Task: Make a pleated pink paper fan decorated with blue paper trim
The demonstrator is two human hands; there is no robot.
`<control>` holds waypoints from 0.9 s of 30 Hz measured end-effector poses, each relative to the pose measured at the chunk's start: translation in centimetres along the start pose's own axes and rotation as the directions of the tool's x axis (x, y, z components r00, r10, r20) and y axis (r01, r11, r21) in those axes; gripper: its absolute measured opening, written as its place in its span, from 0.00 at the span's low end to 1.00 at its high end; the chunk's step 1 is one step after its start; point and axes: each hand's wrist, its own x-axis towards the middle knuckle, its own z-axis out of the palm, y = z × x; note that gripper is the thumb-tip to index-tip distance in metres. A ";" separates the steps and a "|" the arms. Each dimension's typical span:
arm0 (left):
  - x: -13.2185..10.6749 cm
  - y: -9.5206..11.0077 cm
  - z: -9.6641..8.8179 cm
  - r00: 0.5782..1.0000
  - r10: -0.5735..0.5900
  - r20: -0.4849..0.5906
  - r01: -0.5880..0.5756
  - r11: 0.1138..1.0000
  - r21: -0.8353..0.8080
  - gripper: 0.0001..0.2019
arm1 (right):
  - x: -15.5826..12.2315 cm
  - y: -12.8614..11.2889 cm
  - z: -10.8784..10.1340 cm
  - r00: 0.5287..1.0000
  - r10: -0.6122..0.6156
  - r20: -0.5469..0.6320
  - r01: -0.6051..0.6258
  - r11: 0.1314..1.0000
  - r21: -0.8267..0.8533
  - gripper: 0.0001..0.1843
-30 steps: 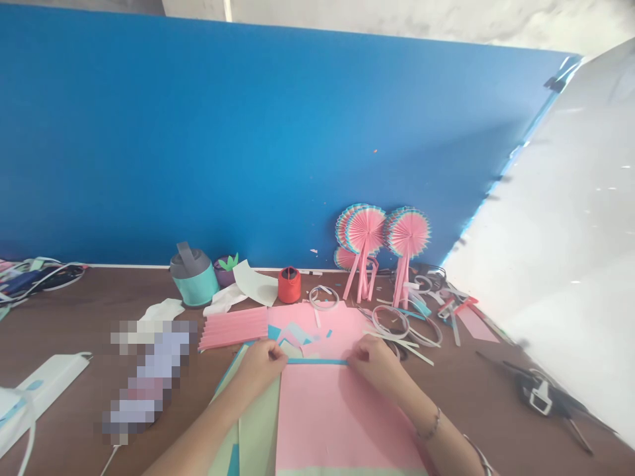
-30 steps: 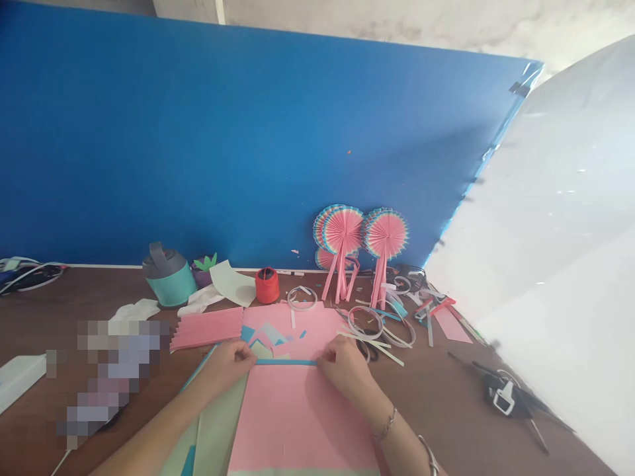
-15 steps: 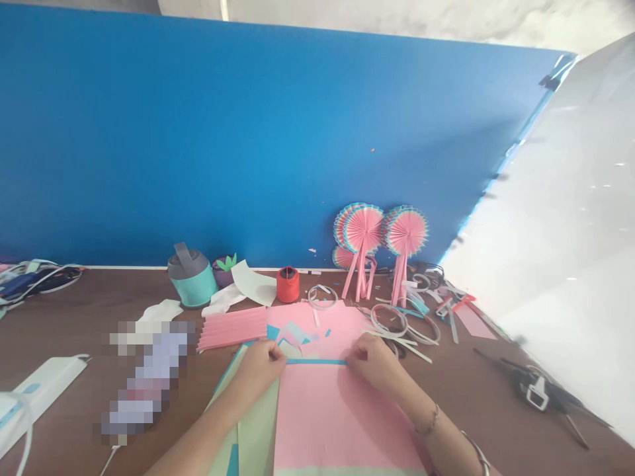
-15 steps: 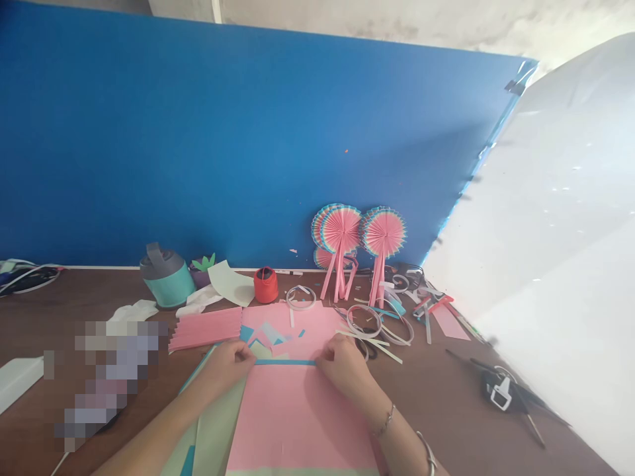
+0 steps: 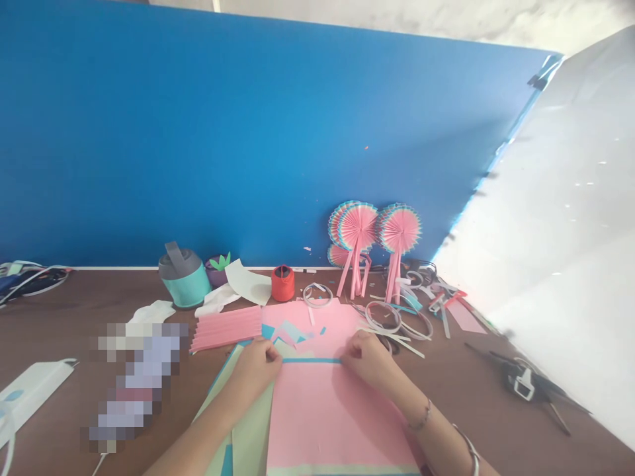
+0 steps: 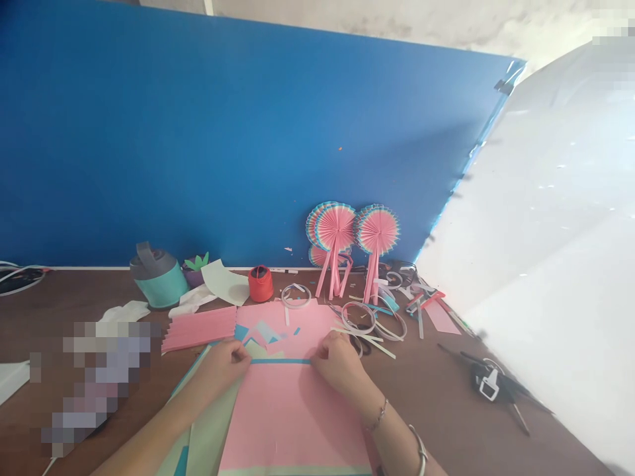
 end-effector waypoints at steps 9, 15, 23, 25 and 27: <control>0.0 0.0 0.3 1.000 -0.012 0.012 0.012 1.000 0.024 0.07 | -0.2 -0.1 -0.1 1.000 -0.012 0.017 0.012 1.000 -0.015 0.11; 0.1 0.1 0.4 1.000 -0.008 0.021 0.007 0.998 0.061 0.08 | -0.3 -0.7 -0.4 0.999 -0.009 0.044 0.013 0.997 -0.078 0.10; 0.4 -0.2 0.1 0.999 -0.048 0.010 0.046 0.995 0.090 0.10 | 0.1 -0.1 -0.9 0.999 0.051 0.016 -0.049 0.994 -0.100 0.07; 0.5 -0.5 0.0 0.999 -0.038 0.024 0.037 0.998 0.060 0.09 | 0.2 0.2 -1.2 0.999 0.018 0.035 -0.016 0.998 -0.060 0.06; 0.7 -0.8 0.0 1.000 -0.013 0.027 0.012 1.000 0.009 0.08 | 0.3 0.6 -1.7 0.998 0.005 0.064 -0.007 1.000 0.029 0.04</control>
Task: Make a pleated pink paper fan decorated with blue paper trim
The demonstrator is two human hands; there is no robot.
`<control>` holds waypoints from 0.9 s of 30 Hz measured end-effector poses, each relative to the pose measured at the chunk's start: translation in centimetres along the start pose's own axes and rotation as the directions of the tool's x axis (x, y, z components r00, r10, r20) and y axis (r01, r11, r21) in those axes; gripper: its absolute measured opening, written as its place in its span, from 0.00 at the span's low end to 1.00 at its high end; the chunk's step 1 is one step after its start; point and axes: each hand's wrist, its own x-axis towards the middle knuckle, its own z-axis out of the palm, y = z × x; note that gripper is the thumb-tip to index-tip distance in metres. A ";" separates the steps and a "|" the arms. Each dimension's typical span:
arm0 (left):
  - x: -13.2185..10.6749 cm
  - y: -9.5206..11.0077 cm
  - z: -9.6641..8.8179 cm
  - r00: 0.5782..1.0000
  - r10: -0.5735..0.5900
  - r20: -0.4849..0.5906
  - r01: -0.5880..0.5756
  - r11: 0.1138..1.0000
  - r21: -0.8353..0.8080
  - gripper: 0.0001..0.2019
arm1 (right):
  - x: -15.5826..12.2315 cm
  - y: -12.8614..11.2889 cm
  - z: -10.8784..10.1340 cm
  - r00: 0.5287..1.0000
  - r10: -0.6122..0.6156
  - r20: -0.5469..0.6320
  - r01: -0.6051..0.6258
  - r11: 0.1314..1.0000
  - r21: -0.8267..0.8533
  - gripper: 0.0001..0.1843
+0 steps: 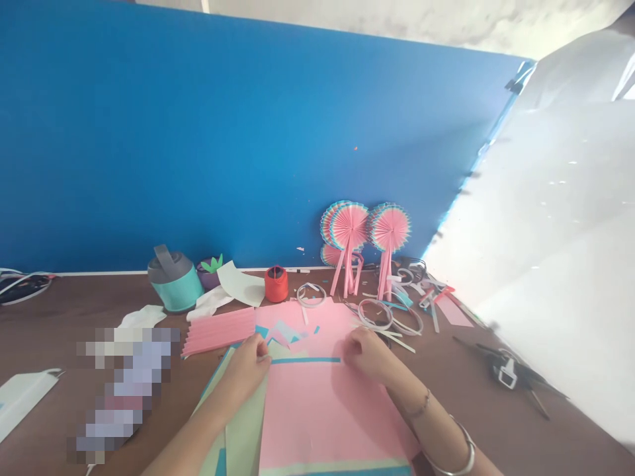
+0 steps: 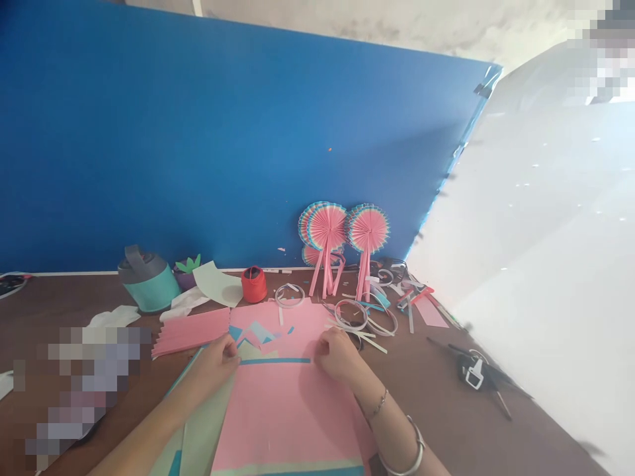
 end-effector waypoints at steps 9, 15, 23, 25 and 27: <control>-0.2 -0.7 -0.4 0.977 0.100 -0.186 -0.102 0.995 0.001 0.09 | 0.1 0.9 -3.1 0.975 0.087 -0.204 -0.037 0.970 0.239 0.08; -0.9 -0.2 -0.5 0.897 0.364 -0.250 -0.342 0.931 0.128 0.14 | 0.4 1.4 -2.4 0.962 0.062 -0.266 0.002 0.972 0.234 0.08; -2.7 0.3 2.1 0.531 0.784 0.320 -0.847 0.499 0.184 0.21 | 0.4 1.8 -3.9 0.835 0.171 -0.524 0.017 0.942 0.335 0.15; -2.6 -0.2 2.8 0.496 0.795 0.349 -0.868 0.472 0.158 0.21 | 0.6 2.2 -3.9 0.818 0.148 -0.556 0.005 0.964 0.264 0.15; -2.4 -0.8 3.4 0.474 0.812 0.341 -0.880 0.452 0.146 0.22 | 0.8 2.3 -3.6 0.826 0.045 -0.562 0.049 0.987 0.151 0.14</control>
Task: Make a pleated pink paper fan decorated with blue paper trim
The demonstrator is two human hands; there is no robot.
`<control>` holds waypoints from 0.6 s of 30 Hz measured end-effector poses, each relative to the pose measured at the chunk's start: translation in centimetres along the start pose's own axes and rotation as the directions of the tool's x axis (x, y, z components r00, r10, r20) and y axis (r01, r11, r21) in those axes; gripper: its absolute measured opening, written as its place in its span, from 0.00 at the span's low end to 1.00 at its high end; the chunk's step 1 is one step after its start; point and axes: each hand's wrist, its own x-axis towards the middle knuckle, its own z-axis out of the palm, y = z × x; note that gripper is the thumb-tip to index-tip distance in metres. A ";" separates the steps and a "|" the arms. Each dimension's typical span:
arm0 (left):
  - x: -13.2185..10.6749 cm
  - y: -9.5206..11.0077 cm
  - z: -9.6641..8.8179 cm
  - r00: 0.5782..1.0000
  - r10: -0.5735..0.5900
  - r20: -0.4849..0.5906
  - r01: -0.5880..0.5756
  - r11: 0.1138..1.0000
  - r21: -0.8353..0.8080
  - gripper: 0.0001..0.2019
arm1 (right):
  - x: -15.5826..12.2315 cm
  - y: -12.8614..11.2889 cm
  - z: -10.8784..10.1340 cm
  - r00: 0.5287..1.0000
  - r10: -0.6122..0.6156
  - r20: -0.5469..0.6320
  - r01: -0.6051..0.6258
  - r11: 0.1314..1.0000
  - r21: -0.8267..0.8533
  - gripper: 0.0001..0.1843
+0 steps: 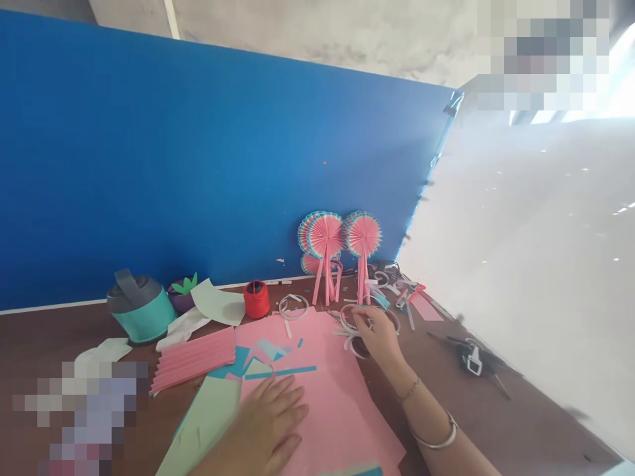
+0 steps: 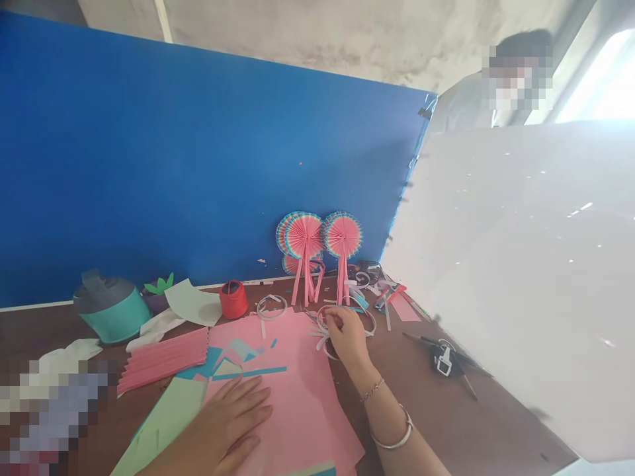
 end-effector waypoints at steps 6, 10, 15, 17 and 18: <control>0.1 -0.1 0.1 0.998 0.060 0.006 -0.060 0.996 0.062 0.21 | -1.1 -1.6 2.7 0.920 -0.219 0.324 0.294 0.934 -0.203 0.13; 0.3 0.4 0.1 0.997 0.060 -0.044 -0.056 0.994 0.096 0.15 | -1.0 -2.2 3.1 0.870 -0.193 0.454 0.342 0.899 -0.272 0.15; 0.2 0.6 0.7 0.988 0.003 -0.156 0.002 0.999 0.035 0.07 | 0.6 -0.1 0.2 0.986 0.011 0.167 0.069 0.884 -0.462 0.16; 0.3 0.9 0.2 0.991 -0.013 -0.132 0.017 0.999 0.030 0.06 | 1.0 0.8 -0.9 0.996 0.057 0.071 -0.014 0.870 -0.493 0.17; 0.4 1.0 -0.2 0.994 -0.020 -0.105 0.024 0.999 0.035 0.07 | 1.1 1.1 -1.3 0.996 0.071 0.055 -0.034 0.867 -0.497 0.18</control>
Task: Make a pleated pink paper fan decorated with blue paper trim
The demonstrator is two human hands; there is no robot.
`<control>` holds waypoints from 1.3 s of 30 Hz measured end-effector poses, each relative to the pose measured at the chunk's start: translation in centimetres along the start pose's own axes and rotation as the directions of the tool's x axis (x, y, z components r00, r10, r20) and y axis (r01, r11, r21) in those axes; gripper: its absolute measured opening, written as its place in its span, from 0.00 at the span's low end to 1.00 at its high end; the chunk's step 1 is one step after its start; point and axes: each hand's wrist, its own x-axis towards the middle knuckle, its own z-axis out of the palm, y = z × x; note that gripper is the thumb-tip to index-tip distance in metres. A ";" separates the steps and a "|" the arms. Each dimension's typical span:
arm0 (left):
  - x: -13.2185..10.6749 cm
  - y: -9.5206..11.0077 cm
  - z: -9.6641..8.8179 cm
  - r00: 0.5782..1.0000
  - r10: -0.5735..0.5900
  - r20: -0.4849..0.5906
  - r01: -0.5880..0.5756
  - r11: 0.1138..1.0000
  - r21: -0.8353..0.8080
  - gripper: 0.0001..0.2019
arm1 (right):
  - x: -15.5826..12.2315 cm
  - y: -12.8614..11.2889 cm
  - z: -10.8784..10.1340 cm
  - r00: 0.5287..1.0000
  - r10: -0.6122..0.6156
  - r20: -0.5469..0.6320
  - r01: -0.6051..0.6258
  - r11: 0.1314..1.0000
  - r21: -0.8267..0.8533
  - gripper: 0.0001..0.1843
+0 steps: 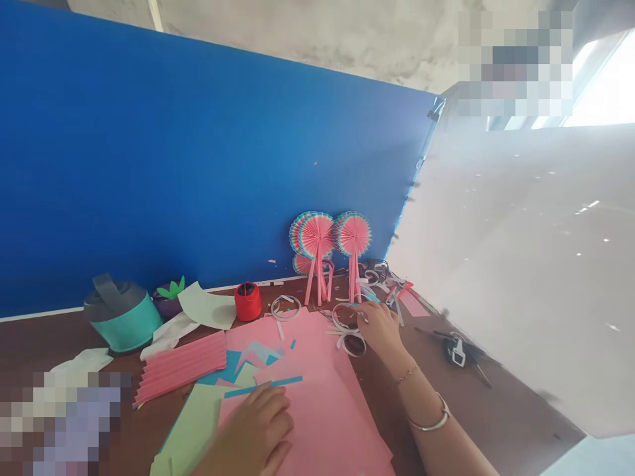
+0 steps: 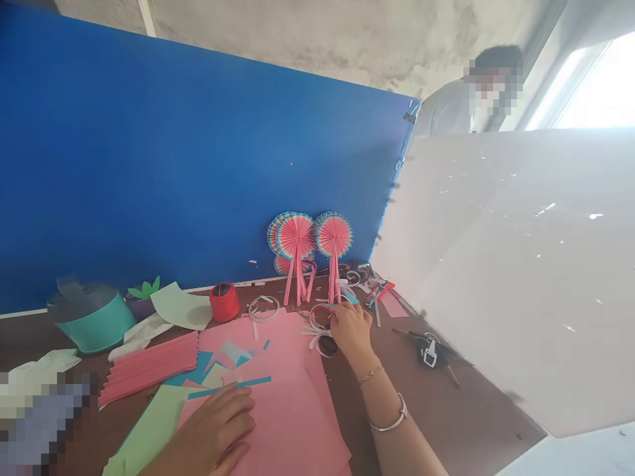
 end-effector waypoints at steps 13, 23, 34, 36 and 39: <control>0.6 0.5 -1.3 0.997 -0.018 0.072 0.016 1.000 0.025 0.08 | -2.4 -2.9 3.0 0.915 -0.385 0.116 0.340 0.895 0.289 0.16; 0.9 1.0 -2.2 1.000 0.031 0.003 -0.031 0.999 0.031 0.07 | 1.9 -0.8 0.2 0.989 0.081 0.120 -0.075 0.996 -0.051 0.17; 0.5 0.4 -1.1 0.996 0.076 -0.042 -0.075 0.997 0.029 0.07 | 4.6 -0.4 1.3 0.972 0.192 0.135 -0.185 0.981 -0.062 0.11; 0.5 0.7 -1.5 1.000 0.029 0.008 -0.029 0.999 0.020 0.06 | 4.1 -1.1 0.3 0.979 0.156 0.133 -0.158 0.987 0.006 0.12; 0.4 1.2 -2.1 0.998 -0.017 0.058 0.017 1.000 0.010 0.06 | 2.0 -3.3 -1.0 0.982 0.035 0.187 -0.065 0.986 0.155 0.12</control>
